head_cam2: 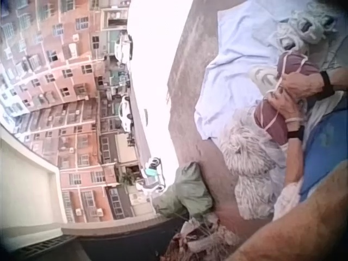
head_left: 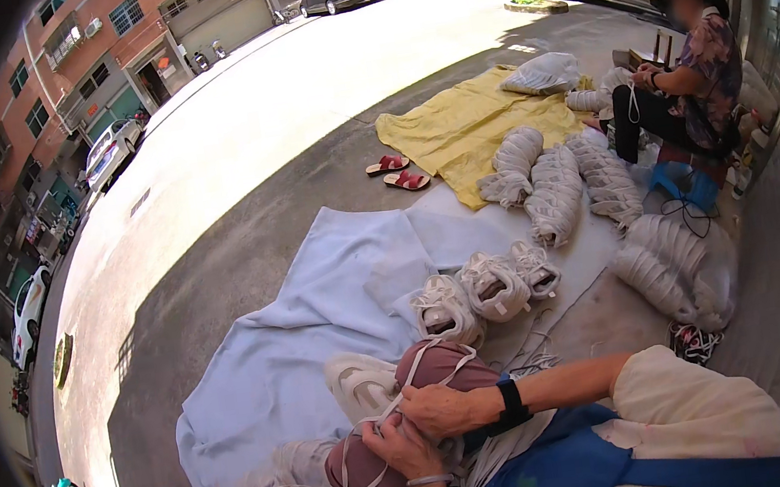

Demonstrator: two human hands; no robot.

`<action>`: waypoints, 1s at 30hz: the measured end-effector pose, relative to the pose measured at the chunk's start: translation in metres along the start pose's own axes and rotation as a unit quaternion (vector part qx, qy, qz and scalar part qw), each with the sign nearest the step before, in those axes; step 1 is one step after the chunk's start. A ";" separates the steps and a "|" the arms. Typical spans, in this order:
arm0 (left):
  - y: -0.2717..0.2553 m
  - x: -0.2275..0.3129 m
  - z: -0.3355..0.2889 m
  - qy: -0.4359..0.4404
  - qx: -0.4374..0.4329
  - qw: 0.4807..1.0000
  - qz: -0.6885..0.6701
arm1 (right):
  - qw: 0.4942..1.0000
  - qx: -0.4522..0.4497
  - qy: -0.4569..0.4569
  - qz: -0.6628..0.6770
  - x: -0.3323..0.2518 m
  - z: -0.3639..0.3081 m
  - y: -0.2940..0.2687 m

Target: Lacing and tying shoelaces on white athletic shoes.

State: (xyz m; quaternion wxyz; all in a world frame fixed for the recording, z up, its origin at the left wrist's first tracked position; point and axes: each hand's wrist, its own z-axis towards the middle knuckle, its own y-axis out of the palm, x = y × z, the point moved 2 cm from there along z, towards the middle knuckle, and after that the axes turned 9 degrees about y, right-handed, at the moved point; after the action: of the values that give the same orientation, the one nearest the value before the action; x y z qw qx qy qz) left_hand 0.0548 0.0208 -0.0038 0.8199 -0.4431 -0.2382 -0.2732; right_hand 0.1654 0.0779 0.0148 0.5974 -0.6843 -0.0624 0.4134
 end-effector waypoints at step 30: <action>-0.054 -0.014 0.004 -0.010 -0.024 0.998 -0.053 | 0.963 0.074 0.039 0.258 -0.029 -0.002 -0.026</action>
State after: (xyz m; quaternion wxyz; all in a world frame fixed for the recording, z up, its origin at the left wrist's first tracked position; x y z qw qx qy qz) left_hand 0.0081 0.0033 0.0212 0.7908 -0.4525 -0.2632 -0.3173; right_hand 0.1582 0.0668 0.0513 0.5211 -0.6468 0.1703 0.5301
